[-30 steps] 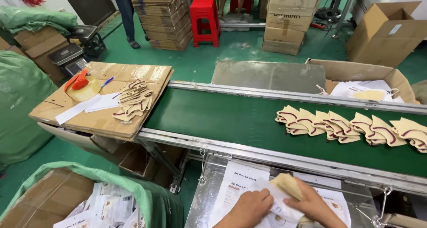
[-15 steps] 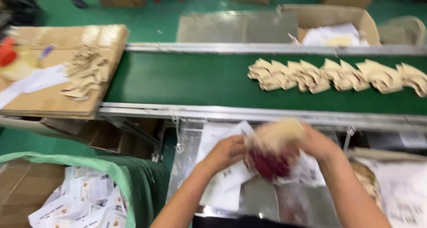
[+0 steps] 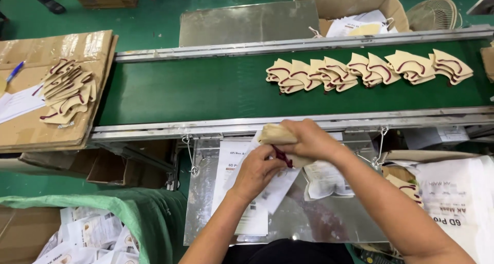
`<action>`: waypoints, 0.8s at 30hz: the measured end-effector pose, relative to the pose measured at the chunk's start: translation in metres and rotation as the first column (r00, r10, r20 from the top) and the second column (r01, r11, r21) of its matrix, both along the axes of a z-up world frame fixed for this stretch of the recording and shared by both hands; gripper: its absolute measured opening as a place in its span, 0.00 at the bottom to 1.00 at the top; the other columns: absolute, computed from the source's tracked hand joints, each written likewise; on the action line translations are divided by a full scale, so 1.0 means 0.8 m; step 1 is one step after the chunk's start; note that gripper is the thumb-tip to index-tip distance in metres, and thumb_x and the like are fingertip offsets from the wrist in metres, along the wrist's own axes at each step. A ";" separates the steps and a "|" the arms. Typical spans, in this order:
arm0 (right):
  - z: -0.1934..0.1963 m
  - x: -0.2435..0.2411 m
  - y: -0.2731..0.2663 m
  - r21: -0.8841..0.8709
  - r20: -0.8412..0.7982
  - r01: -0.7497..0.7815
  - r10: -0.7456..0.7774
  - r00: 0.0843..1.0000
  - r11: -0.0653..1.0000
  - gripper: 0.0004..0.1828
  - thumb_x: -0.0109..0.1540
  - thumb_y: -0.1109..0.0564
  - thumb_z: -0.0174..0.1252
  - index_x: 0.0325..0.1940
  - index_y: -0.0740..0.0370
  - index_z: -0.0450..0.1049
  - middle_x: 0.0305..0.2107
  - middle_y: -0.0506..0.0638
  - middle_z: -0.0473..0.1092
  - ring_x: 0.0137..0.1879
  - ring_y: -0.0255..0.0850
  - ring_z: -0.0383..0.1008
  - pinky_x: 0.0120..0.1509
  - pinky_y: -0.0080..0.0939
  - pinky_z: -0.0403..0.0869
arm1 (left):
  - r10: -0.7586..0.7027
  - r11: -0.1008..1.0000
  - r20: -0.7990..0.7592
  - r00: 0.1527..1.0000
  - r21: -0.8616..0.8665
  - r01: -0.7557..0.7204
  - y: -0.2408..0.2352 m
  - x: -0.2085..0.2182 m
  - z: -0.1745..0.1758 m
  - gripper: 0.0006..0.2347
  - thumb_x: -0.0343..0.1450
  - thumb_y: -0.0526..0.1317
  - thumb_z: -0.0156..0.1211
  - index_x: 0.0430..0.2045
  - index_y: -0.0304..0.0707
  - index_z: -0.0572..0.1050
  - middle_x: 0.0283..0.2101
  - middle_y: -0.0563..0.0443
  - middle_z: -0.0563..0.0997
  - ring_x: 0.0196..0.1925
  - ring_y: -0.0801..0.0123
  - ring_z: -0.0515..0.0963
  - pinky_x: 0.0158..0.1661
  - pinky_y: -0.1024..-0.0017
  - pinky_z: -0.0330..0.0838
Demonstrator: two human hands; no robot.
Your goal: The recorder is packaging face masks by counting them, stacking them, and placing them into individual plastic packets at a conveyor belt workstation.
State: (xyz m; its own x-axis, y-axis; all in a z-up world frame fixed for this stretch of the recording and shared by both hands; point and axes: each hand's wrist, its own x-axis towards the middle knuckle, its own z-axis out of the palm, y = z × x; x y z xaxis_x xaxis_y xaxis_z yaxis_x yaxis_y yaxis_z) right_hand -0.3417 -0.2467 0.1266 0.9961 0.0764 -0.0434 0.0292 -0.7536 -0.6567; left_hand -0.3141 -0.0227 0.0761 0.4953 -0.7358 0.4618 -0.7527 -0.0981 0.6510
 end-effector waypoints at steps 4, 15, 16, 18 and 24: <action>0.024 0.001 -0.031 0.083 -0.032 -0.020 0.023 0.999 0.996 0.22 0.51 0.52 0.72 0.47 0.59 0.75 0.35 0.56 0.80 0.42 0.49 0.82 0.45 0.46 0.77 | -0.002 0.999 0.018 1.000 -0.038 0.003 0.006 -0.004 0.014 0.06 0.63 0.34 0.68 0.31 0.41 0.83 0.37 0.51 0.76 0.41 0.57 0.77 0.43 0.63 0.72; -0.059 -0.023 -0.062 0.744 -0.209 0.051 0.160 0.965 0.666 0.29 0.51 0.63 0.70 0.57 0.64 0.76 0.47 0.52 0.79 0.52 0.40 0.78 0.58 0.42 0.77 | -0.119 0.993 -0.168 0.979 -0.006 0.120 0.018 0.028 0.000 0.12 0.59 0.28 0.66 0.35 0.34 0.78 0.45 0.47 0.78 0.48 0.54 0.77 0.49 0.64 0.75; -0.075 -0.014 -0.067 0.712 -0.334 0.181 0.101 0.937 0.679 0.31 0.49 0.64 0.70 0.57 0.63 0.75 0.47 0.50 0.78 0.51 0.39 0.78 0.57 0.42 0.78 | -0.209 0.978 -0.033 0.977 -0.013 0.209 0.019 0.034 0.008 0.09 0.57 0.29 0.66 0.29 0.34 0.79 0.47 0.46 0.79 0.50 0.54 0.77 0.49 0.64 0.75; -0.073 -0.003 -0.066 0.699 -0.317 0.153 0.110 0.942 0.699 0.31 0.49 0.65 0.70 0.57 0.63 0.76 0.47 0.50 0.79 0.52 0.39 0.78 0.57 0.43 0.77 | -0.238 0.971 -0.073 0.968 -0.016 0.237 0.020 0.027 0.027 0.09 0.58 0.31 0.69 0.30 0.37 0.81 0.45 0.47 0.78 0.48 0.55 0.78 0.48 0.64 0.75; -0.036 0.019 0.004 0.028 -0.154 0.029 -0.025 0.988 0.999 0.23 0.53 0.56 0.69 0.52 0.61 0.77 0.41 0.55 0.80 0.50 0.48 0.80 0.55 0.45 0.76 | -0.131 0.985 -0.235 0.963 0.079 0.153 0.002 0.012 0.000 0.07 0.63 0.36 0.72 0.33 0.44 0.83 0.39 0.51 0.76 0.43 0.61 0.79 0.44 0.66 0.76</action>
State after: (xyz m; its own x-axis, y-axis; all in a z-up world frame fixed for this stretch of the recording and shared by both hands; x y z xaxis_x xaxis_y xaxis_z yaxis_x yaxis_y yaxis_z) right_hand -0.3268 -0.2436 0.0977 0.9795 0.0530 -0.1942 -0.0940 -0.7328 -0.6740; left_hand -0.3046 -0.0207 0.0765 0.4667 -0.8412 0.2732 -0.5959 -0.0709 0.7999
